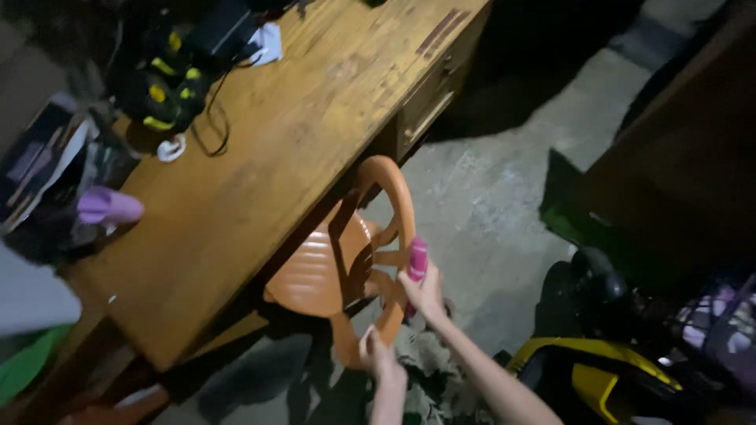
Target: Cleaning a wooden desk and an orange plastic chair with a pink cloth.
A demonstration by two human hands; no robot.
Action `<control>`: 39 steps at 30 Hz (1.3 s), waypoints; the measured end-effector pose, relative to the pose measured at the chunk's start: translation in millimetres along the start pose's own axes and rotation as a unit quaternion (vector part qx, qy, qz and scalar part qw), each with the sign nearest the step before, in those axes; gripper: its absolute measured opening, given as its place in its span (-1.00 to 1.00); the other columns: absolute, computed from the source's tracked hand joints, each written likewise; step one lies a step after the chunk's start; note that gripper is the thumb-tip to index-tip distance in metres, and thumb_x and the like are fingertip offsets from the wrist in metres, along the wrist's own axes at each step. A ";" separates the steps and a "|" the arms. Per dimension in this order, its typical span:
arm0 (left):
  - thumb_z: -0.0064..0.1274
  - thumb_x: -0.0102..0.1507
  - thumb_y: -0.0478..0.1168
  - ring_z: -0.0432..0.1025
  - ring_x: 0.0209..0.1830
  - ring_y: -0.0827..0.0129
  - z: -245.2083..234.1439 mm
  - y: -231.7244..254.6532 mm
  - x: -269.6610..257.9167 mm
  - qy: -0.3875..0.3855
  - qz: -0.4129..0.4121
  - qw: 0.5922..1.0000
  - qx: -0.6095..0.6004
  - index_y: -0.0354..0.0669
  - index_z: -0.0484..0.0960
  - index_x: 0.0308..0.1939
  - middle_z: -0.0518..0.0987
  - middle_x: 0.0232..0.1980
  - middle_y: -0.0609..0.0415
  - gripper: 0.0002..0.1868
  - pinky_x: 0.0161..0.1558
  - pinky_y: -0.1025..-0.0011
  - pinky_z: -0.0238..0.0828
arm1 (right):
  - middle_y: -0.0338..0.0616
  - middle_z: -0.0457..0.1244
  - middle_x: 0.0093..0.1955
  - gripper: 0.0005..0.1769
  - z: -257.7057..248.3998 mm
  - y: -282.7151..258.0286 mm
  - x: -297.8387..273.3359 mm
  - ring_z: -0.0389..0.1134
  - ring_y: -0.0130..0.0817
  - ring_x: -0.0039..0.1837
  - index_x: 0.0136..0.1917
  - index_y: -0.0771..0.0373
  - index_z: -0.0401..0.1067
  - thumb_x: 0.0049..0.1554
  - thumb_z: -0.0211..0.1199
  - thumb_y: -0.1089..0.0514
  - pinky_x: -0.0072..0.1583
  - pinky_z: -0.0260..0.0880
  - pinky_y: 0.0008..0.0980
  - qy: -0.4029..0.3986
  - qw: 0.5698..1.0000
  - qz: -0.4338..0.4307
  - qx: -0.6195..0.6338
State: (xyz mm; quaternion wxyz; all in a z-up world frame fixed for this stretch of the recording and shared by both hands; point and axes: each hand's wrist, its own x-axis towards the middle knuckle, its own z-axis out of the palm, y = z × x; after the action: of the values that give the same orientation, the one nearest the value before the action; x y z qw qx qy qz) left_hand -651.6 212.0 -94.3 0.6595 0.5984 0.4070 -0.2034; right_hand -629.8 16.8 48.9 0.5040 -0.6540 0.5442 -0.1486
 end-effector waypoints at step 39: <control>-0.07 0.41 -0.20 0.50 -0.18 0.38 96.3 -33.9 -79.9 -0.493 0.050 0.748 0.441 -0.21 0.50 0.20 0.58 -0.17 0.05 -0.69 -0.05 0.37 0.48 | 0.15 0.41 0.00 -0.41 -195.0 54.1 130.8 0.44 0.21 0.08 0.35 -0.05 0.37 0.06 0.40 0.00 0.01 0.43 0.13 0.133 0.965 -0.049 -0.221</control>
State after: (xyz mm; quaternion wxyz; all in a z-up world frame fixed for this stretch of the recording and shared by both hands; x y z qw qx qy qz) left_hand -695.8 95.8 -57.6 0.4400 0.6590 -0.1400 -0.5937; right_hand -757.5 -187.5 45.4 0.2617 -0.7493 0.5932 -0.1345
